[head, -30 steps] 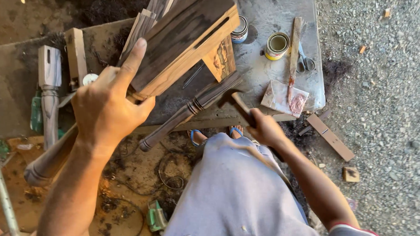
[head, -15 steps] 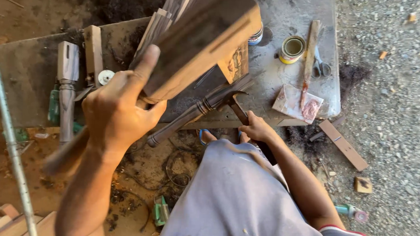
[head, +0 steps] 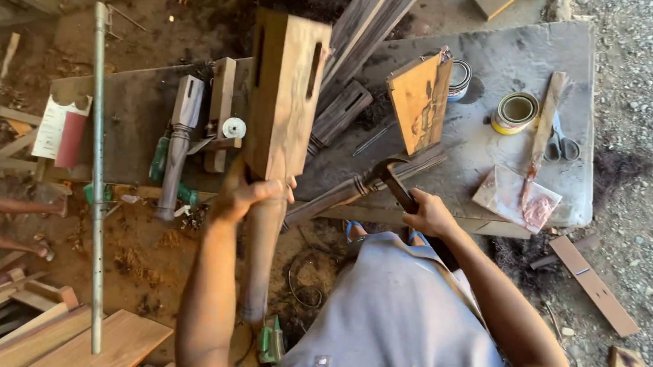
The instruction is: The recorder is refurbishing wooden furniture components by cleaning, sanding, and marking them.
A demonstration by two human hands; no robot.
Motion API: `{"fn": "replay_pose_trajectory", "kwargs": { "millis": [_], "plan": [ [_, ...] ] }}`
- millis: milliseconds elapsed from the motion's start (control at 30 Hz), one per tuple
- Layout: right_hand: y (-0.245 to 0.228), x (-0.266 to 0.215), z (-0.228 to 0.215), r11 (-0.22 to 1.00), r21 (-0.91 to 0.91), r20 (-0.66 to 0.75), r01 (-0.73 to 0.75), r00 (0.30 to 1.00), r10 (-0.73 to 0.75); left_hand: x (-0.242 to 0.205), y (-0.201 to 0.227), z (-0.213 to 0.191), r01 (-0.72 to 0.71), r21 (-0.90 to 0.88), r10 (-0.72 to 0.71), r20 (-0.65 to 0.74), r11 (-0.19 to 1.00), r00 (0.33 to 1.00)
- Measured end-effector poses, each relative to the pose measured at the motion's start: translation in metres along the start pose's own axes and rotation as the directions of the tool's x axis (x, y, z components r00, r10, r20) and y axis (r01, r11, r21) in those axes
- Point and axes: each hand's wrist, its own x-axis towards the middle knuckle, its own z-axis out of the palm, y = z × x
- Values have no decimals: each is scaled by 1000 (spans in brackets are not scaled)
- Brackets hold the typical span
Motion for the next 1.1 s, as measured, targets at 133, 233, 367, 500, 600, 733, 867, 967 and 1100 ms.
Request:
{"fn": "replay_pose_trajectory", "kwargs": {
  "millis": [133,233,367,500,600,733,867,967,1100],
  "plan": [
    [-30,22,5,1000,-9,20,19,1000,-19,-15,-72,-10,98,-138,-93,47,985,995],
    [-27,51,30,993,-12,-9,116,993,-116,-33,-100,-18,157,-216,-149,54,964,987],
    [-49,82,51,985,-49,-69,165,983,-168,-48,-116,-23,194,-378,-182,67,905,981],
    [-74,107,60,963,-204,-145,178,967,-210,-55,-135,-43,224,-375,-190,124,900,974],
    [-87,123,69,942,-245,-234,228,929,-286,-65,-154,-54,254,-364,-231,105,896,967],
    [-85,148,83,921,-318,-241,225,920,-308,-76,-197,-75,252,-244,-245,60,936,968],
    [-105,148,84,842,-481,-298,245,857,-420,-103,-274,-103,424,-246,-421,68,872,905],
    [-101,93,49,815,-526,-353,243,809,-469,-93,-262,-93,462,-353,-401,234,814,886],
    [-33,6,-10,912,-397,-449,104,845,-291,-80,-246,-79,495,-477,-330,390,726,859]
  ]
}}
